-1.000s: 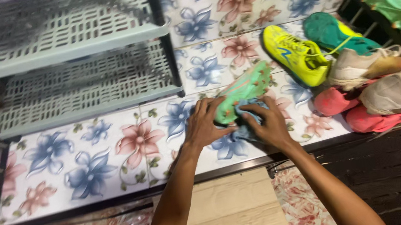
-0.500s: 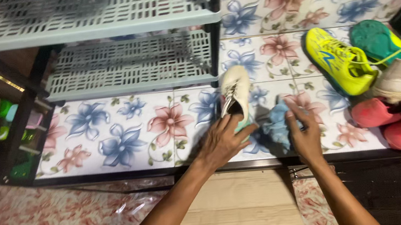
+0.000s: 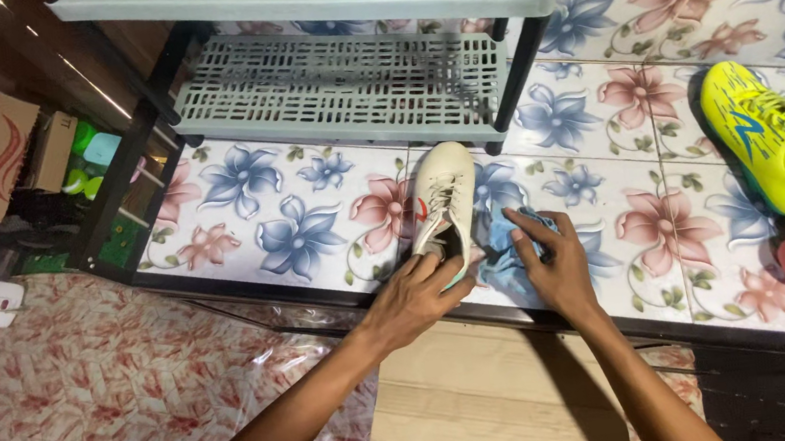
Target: The person wipes soccer cleats and shoes one at a time with a blue cloth on the tiled floor beside a shoe rack, turning each shoe to wipe different sides, and places one pair onto a rack shelf.
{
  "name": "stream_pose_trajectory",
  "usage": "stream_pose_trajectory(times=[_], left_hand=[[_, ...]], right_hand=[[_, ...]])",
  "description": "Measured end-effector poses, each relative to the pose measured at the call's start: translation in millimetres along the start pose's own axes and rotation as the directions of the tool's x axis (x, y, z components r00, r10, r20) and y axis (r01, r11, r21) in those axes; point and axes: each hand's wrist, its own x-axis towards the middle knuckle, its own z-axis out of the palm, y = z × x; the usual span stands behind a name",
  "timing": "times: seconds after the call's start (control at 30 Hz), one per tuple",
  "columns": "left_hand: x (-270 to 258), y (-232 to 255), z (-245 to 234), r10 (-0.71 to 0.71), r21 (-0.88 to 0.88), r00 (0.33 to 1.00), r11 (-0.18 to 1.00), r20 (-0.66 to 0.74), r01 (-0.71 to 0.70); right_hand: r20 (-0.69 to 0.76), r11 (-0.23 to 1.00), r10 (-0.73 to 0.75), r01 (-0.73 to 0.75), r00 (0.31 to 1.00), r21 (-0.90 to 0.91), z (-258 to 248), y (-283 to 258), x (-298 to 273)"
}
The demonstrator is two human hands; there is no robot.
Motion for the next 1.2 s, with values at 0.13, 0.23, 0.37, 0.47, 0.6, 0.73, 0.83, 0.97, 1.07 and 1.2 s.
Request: stream_pose_trajectory(times=[0.13,0.23,0.37,0.47,0.6,0.73,0.83,0.97,1.07,1.2], left_hand=[[-10.7,-2.9,-2.9,-0.003,-0.019,1.0,1.0,0.011,0.003],[-13.2,-7.2,-3.2,-0.015,-0.006,0.999,1.0,0.037,0.015],[-19.2,-14.5,-10.2,-0.029,0.027,0.999,0.999,0.037,0.028],[-28.3,-22.1,-21.9,-0.047,0.088,0.998,0.995,0.05,0.043],[-33.2,-28.8,-37.0,-0.097,0.01,0.986,0.995,0.137,0.097],[-21.1,-19.0,-48.2,-0.122,0.073,0.986,0.991,0.118,0.114],[-6.7,-3.3,-56.1,-0.176,0.208,0.984,0.962,-0.013,0.175],[41.1,21.6,-34.4,-0.171,0.094,0.968,0.977,-0.185,0.191],[96.1,46.9,6.2,-0.189,-0.132,0.968,0.977,-0.167,0.168],[187.1,85.0,64.6,-0.125,-0.266,0.97,0.962,-0.21,0.066]], right_hand=[[-0.031,0.999,0.032,-0.033,0.999,-0.03,-4.6,5.9,4.0],[-0.061,0.997,-0.017,0.013,0.998,-0.071,-11.8,14.7,2.1],[-0.084,0.996,-0.042,0.035,0.996,-0.079,-22.0,33.8,-1.7],[-0.155,0.973,-0.092,0.056,0.984,-0.223,-36.7,55.8,-5.3],[-0.3,0.925,-0.128,0.005,0.945,-0.379,-65.3,90.8,-3.0],[-0.381,0.825,-0.172,-0.079,0.909,-0.56,-93.9,118.8,-7.7],[-0.356,0.82,-0.207,-0.037,0.912,-0.572,-107.4,131.6,-8.7],[-0.329,0.904,-0.169,0.013,0.929,-0.427,-114.0,130.2,-10.4],[-0.33,0.912,-0.181,0.032,0.927,-0.409,-121.1,115.1,-9.2],[-0.329,0.923,-0.206,0.072,0.922,-0.377,-156.9,86.5,-8.9]])
